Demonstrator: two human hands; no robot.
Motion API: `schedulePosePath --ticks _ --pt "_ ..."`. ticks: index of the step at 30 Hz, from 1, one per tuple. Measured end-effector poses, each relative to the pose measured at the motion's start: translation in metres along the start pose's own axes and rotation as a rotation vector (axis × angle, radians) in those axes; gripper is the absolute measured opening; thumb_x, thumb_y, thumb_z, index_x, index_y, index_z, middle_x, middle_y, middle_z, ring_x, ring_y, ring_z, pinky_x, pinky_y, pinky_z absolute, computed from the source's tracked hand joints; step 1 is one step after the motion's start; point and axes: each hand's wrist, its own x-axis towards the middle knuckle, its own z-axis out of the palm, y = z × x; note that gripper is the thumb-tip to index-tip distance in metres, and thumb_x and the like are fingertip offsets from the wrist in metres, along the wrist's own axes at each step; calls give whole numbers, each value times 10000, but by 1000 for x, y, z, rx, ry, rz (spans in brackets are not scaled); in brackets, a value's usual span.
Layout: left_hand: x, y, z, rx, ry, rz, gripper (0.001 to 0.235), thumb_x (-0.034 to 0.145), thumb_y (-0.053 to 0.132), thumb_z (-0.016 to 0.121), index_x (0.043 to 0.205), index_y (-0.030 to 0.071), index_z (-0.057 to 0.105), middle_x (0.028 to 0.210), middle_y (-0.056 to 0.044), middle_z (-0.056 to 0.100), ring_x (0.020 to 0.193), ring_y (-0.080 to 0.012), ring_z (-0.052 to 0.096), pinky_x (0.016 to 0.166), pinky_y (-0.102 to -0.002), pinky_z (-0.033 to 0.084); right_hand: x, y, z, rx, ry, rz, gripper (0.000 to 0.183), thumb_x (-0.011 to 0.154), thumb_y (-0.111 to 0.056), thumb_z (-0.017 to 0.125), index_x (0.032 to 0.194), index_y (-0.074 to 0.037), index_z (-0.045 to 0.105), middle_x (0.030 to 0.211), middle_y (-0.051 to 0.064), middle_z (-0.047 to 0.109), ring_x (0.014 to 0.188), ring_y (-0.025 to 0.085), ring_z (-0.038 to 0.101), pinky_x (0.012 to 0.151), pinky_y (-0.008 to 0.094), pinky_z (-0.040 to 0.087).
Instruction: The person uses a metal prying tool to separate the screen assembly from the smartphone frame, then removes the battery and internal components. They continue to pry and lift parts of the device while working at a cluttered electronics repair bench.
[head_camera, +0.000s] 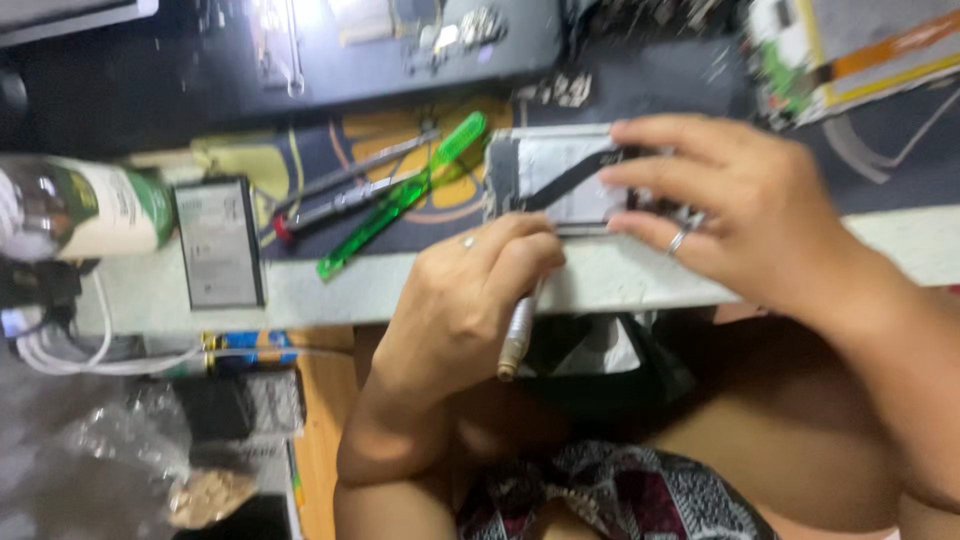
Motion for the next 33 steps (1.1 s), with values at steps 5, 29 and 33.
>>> schedulePosePath --ticks 5,29,33 --pt "1 7 3 105 -12 60 202 892 7 669 1085 -6 608 1140 -175 665 1042 -351 714 899 -425 594 -9 5 4 -11 -2 19 314 851 -246 824 1130 -122 749 1296 86 695 1079 295 701 873 393 570" --pt "-9 -10 41 -282 193 42 270 941 -113 754 1119 11 592 1199 -182 712 1153 -341 728 1033 -393 609 -6 5 -9 168 -136 138 375 845 -165 800 1206 -90 733 1386 117 663 986 265 725 805 334 585" --pt "-2 -10 39 -261 159 54 268 911 -140 693 1109 12 596 1175 -183 712 1119 -345 736 1040 -406 603 -8 6 -8 220 -140 179 379 841 -139 791 1210 -80 727 1395 105 663 950 218 739 799 321 592"
